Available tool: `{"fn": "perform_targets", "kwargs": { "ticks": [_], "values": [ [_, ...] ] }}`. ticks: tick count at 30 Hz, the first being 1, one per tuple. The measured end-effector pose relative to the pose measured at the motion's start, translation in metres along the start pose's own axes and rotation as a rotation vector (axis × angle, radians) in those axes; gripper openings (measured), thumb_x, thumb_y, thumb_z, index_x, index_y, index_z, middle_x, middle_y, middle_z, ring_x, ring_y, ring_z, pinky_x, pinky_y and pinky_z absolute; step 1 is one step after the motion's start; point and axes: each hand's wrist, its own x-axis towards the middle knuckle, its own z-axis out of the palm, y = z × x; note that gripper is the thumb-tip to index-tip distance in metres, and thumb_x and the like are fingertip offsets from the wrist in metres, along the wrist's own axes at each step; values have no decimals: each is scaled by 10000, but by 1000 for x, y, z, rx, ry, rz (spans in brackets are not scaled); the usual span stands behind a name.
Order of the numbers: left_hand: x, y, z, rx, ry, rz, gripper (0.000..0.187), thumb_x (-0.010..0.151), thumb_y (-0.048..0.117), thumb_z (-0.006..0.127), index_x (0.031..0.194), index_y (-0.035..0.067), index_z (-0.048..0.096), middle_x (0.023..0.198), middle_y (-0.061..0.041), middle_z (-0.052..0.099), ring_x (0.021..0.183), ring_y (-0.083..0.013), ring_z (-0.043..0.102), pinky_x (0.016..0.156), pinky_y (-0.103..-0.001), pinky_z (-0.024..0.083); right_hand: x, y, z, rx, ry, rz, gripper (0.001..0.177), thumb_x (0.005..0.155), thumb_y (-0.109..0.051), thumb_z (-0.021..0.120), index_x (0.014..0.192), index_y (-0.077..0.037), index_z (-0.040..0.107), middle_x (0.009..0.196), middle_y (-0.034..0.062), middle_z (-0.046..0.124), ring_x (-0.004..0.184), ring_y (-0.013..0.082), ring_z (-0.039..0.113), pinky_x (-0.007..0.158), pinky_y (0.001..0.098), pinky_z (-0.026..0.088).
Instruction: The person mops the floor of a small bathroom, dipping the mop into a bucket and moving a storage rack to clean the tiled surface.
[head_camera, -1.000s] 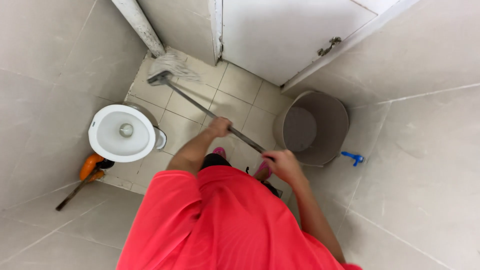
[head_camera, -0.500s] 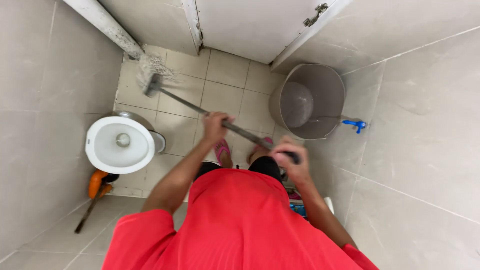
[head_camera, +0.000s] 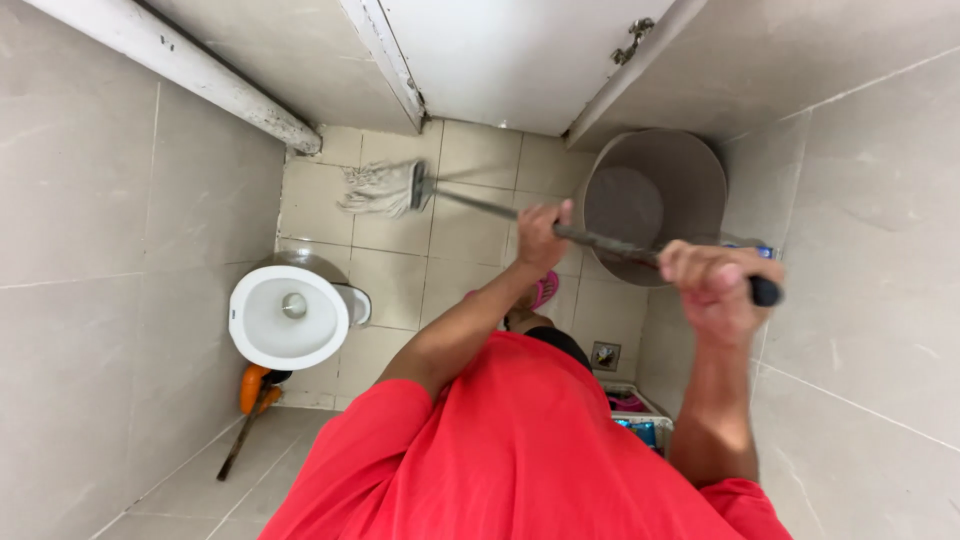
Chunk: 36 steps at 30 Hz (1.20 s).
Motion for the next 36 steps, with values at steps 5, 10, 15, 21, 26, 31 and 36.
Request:
{"fn": "perform_targets", "kwargs": {
  "ticks": [5,10,15,21,26,31,36],
  "values": [
    [44,50,52,-179,-70,114,454,1002,251,572,599,58,493,590,-131,538,589,-362,544,636,-483,409,10,-43,-24,-197,92,-16,579,1026,-371,619,616,-54,360,544,25,360,442,139,349,559,356,414],
    [47,86,85,-447,-377,147,470,981,258,606,591,19,493,583,-184,503,532,-372,518,540,-476,394,-8,-70,-48,-322,230,8,581,1036,-427,635,656,-45,417,534,56,423,475,156,394,649,374,460],
    [50,103,105,-509,-948,184,418,971,275,603,645,15,584,615,-194,541,566,-399,526,548,-475,404,-10,-103,-43,-509,276,94,617,1032,-437,633,658,39,510,602,87,506,539,192,503,745,418,489],
    [67,98,101,-464,-1352,252,381,947,313,630,694,29,638,593,-188,551,527,-385,533,544,-475,424,-31,-74,-16,-403,652,-44,477,1021,-217,578,627,0,417,592,71,454,483,166,424,564,376,435],
    [79,71,78,-501,-1623,414,353,914,329,642,691,58,682,553,-146,582,501,-347,565,520,-454,433,-31,-32,65,-551,1025,-204,495,1028,-229,554,618,-22,370,519,38,388,420,148,370,477,363,396],
    [106,-7,24,-568,-2037,729,464,956,294,628,558,60,584,483,-122,536,428,-310,527,526,-433,415,25,41,210,-669,1459,-267,494,1044,-237,517,624,-59,330,476,45,389,396,139,338,473,343,372],
    [145,-39,-36,-934,-1835,754,444,940,174,652,562,63,447,524,-106,488,482,-293,512,580,-426,426,73,93,293,-699,1631,-368,389,893,-131,520,572,-77,305,481,40,351,427,158,290,498,374,342]
  ]
}}
